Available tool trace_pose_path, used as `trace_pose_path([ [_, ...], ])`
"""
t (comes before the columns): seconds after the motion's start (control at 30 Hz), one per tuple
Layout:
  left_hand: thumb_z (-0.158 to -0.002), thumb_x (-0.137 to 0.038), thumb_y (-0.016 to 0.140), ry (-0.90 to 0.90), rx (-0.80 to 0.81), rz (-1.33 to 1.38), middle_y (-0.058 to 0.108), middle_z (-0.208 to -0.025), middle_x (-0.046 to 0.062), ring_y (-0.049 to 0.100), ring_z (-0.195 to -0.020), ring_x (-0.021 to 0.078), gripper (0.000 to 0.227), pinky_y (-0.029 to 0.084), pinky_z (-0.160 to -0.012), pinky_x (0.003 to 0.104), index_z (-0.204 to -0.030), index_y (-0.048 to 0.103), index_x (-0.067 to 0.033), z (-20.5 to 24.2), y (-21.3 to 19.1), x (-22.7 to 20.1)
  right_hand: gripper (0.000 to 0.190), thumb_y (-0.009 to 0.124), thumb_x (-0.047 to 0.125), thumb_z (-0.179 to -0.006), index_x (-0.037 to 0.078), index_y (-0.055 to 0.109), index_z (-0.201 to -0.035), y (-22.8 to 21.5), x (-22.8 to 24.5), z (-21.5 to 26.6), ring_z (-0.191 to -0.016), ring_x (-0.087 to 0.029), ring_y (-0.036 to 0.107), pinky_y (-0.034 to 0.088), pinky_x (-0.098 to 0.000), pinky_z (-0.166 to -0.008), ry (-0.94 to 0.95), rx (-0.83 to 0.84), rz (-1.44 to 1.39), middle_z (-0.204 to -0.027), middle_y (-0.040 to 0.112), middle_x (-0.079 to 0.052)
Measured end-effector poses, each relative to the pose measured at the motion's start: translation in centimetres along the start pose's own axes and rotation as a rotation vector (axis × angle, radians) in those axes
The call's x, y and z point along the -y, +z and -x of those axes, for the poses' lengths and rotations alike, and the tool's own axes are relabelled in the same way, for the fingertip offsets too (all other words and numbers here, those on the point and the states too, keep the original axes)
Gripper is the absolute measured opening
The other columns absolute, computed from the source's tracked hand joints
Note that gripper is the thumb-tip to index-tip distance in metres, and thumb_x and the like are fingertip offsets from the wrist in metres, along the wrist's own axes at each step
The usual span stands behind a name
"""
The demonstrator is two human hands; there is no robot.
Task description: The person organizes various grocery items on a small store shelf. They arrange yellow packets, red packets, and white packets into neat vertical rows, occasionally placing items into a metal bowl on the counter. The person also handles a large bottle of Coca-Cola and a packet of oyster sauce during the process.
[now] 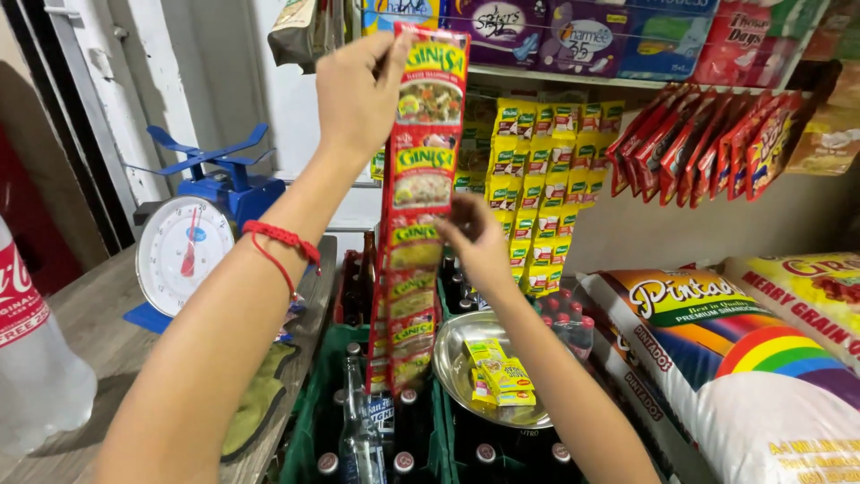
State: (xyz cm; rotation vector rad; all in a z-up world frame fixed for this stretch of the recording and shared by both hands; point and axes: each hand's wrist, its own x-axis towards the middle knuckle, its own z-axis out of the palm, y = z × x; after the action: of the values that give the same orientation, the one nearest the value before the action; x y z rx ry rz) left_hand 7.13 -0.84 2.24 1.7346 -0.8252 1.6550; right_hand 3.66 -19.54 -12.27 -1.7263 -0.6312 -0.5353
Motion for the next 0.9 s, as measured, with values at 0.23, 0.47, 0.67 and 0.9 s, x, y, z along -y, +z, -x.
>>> trace_pose_path([
  [0.23, -0.113, -0.027, 0.056, -0.055, 0.054, 0.035, 0.037, -0.056, -0.001, 0.031, -0.054, 0.0102, 0.050, 0.027, -0.054, 0.032, -0.070, 0.036, -0.0110, 1.7, 0.4, -2.0, 0.016, 0.067, 0.022, -0.096, 0.010, 0.069, -0.107, -2.2, 5.8, -2.2, -0.084, -0.012, 0.061, 0.054, -0.0263, -0.076, -0.097, -0.157, -0.040, -0.094, 0.068, -0.002],
  [0.47, -0.105, -0.047, 0.037, -0.424, 0.132, 0.131, 0.074, -0.077, 0.000, 0.063, -0.068, 0.0135, 0.049, 0.043, -0.062, 0.032, -0.081, 0.060, -0.0115, 1.8, -1.0, -1.9, 0.022, 0.075, 0.025, -0.087, 0.004, 0.067, -0.090, -3.7, 6.4, -7.4, -0.129, -0.027, 0.054, 0.062, -0.0445, -0.098, -0.244, -0.107, -0.326, -0.140, 0.051, -0.010],
  [0.67, -0.093, -0.072, 0.022, -0.902, 0.381, 0.205, 0.055, -0.065, 0.004, 0.047, -0.059, 0.0177, 0.065, 0.035, -0.059, 0.034, -0.065, 0.040, -0.0156, 3.2, -3.0, -4.0, 0.023, 0.075, 0.024, -0.085, 0.006, 0.063, -0.092, -2.8, 10.5, -11.3, -0.114, -0.028, 0.069, 0.067, -0.0441, -0.089, -0.245, -0.089, -0.538, -0.149, 0.055, -0.018],
  [0.9, -0.085, -0.070, 0.025, -0.889, 0.450, 0.589, 0.069, -0.124, 0.011, 0.063, -0.117, 0.0250, 0.080, 0.045, -0.102, 0.041, -0.120, 0.063, -0.0088, 7.5, -3.9, -6.4, 0.020, 0.072, 0.023, -0.086, 0.008, 0.061, -0.086, -1.8, 12.2, -13.5, -0.084, -0.025, 0.078, 0.070, -0.0413, -0.074, -0.225, -0.228, -0.516, -0.087, 0.076, -0.008],
])
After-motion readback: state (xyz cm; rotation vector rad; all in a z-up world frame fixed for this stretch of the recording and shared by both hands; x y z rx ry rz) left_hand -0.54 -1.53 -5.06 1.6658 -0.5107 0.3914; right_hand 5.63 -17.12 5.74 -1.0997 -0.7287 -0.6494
